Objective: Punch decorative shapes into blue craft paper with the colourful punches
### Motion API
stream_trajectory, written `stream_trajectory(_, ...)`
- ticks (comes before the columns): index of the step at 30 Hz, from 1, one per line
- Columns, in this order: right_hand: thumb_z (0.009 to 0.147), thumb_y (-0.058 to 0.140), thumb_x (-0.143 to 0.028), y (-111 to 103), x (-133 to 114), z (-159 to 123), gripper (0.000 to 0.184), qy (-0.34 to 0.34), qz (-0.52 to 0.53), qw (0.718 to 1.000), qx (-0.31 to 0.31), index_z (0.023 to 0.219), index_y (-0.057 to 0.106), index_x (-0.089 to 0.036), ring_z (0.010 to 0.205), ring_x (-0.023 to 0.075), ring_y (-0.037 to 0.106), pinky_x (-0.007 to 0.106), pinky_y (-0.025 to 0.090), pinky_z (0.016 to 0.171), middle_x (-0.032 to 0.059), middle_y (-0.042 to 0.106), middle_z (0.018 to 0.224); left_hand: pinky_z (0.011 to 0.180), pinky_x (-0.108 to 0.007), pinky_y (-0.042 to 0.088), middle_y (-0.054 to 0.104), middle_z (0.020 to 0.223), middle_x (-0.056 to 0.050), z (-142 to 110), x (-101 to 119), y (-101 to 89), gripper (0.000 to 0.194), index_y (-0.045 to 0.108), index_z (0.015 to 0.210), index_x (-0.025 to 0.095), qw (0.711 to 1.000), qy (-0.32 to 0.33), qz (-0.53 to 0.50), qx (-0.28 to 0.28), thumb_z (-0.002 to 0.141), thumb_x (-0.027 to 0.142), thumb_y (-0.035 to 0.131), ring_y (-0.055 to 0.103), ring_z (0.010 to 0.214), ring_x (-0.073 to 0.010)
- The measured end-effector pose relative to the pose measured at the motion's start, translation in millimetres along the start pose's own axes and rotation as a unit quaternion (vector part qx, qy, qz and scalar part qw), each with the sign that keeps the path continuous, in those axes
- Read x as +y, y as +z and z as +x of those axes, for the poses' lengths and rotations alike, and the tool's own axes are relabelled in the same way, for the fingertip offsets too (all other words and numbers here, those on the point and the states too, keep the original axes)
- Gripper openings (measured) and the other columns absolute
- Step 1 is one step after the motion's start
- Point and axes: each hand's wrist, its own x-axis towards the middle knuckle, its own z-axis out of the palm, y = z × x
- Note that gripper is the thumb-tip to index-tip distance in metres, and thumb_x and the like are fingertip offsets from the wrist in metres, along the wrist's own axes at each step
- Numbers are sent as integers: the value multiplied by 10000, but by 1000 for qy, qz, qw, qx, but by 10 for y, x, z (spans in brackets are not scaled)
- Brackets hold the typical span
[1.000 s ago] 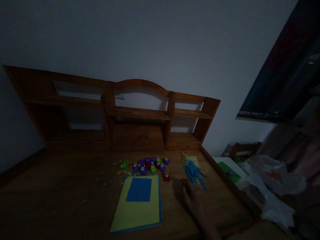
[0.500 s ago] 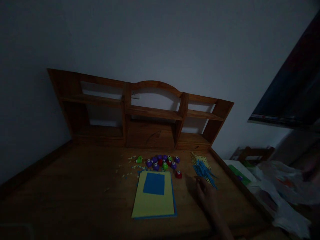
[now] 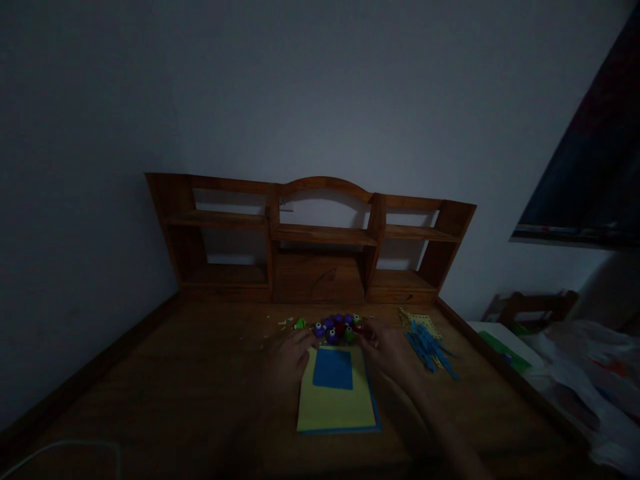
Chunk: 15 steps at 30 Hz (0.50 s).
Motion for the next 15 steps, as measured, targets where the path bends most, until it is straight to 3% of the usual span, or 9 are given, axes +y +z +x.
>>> stream_trajectory(2, 756, 658, -383, 170, 19, -8, 330, -14, -2, 997, -77, 1030, 633, -201, 924, 239, 605, 311, 453, 777, 86, 643, 1019, 945, -366, 399, 574, 1145, -89, 242, -375, 113, 327, 595, 1107, 192, 999, -45, -2, 8, 828, 117, 441, 502, 1100, -242)
stream_trajectory(4, 610, 763, -472, 350, 97, -28, 557, -9, -1, 989, -149, 1074, 623, -199, 1034, 299, 560, 371, 446, 835, 112, 596, 1129, 992, -380, 361, 542, 1223, -100, 398, -756, 240, 402, 572, 1162, 180, 999, -53, -10, 6, 786, 95, 459, 454, 1174, -258)
stream_trajectory(6, 461, 834, -486, 501, 188, -27, 775, 10, -8, 982, -186, 1135, 600, -184, 1109, 340, 506, 418, 415, 901, 133, 562, 1179, 1026, -393, 332, 521, 1272, -94, 464, -1076, 376, 475, 549, 1208, 192, 999, -42, -29, -7, 755, 73, 470, 436, 1203, -254)
stream_trajectory(8, 393, 857, -460, 593, 254, 9, 840, 21, -7, 978, -209, 1133, 595, -163, 1116, 339, 493, 410, 403, 919, 139, 558, 1164, 1055, -402, 300, 478, 1334, -96, 470, -1290, 501, 581, 502, 1271, 187, 998, -26, -47, -14, 713, 29, 470, 409, 1239, -244)
stream_trajectory(12, 390, 852, -392, 617, 272, 137, 801, 40, 6, 968, -247, 1113, 585, -174, 1029, 303, 544, 368, 428, 861, 105, 595, 1089, 1057, -361, 305, 451, 1362, -60, 430, -1404, 628, 679, 494, 1284, 229, 997, 13, -75, -28, 660, -35, 452, 390, 1254, -213)
stream_trajectory(15, 352, 853, -350, 601, 247, 216, 766, 70, 3, 957, -281, 1056, 596, -190, 881, 259, 590, 312, 452, 726, 51, 632, 966, 1025, -343, 339, 495, 1289, -53, 406, -1363, 614, 587, 523, 1248, 249, 997, 22, -76, -13, 721, -2, 463, 442, 1189, -210)
